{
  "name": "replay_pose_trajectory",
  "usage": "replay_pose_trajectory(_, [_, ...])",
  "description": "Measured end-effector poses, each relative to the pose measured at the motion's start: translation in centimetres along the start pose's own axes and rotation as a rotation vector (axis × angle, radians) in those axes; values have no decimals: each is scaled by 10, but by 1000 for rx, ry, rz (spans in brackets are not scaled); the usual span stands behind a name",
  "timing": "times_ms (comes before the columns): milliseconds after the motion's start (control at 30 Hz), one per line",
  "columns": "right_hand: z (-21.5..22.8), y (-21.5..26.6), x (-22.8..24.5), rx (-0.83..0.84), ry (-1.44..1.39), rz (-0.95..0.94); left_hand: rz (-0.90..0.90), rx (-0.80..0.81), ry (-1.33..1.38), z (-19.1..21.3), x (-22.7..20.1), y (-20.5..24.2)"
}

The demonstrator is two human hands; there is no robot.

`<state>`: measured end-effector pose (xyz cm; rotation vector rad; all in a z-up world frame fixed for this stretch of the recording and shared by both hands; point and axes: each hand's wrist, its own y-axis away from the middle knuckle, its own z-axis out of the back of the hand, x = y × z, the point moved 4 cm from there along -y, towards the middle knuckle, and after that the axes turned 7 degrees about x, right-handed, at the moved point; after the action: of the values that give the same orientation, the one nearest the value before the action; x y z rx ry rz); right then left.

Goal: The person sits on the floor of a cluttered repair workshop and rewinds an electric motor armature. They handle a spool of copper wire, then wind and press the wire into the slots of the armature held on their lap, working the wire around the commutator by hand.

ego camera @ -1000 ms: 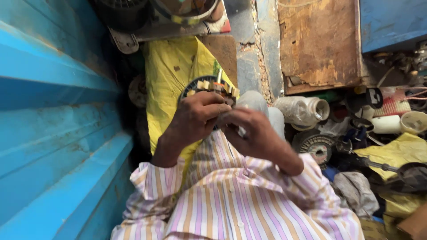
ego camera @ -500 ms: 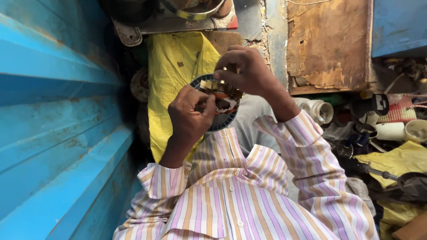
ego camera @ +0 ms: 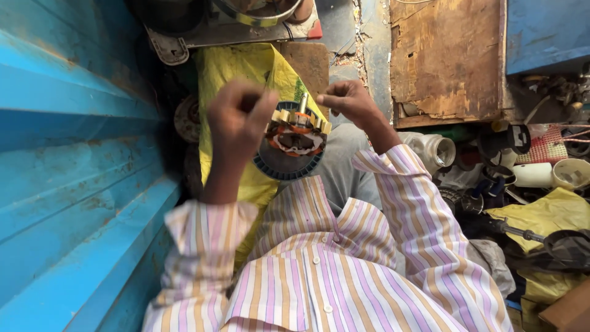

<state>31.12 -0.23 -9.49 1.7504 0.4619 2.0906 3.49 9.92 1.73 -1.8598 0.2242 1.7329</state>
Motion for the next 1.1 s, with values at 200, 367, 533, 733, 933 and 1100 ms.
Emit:
replay_pose_trajectory(200, [13,29,75,-305,267,191,504,749,-288,-48,59,-68])
replay_pose_trajectory(367, [-24,83,129,-477,998,656,329,819,-137,-50,70,-70])
replay_pose_trajectory(533, [-79,113,157,-367,934,606,316,926,-9,-48,92,-63])
replay_pose_trajectory(733, [-106,136,151,-285,955,545,206,1023,-76,-49,92,-62])
replay_pose_trajectory(933, [-149,157,117,49,936,512,86,476,136,-11,52,-44])
replay_pose_trajectory(1100, [-157,168,136,112,968,526,-59,250,386,-1,1,2])
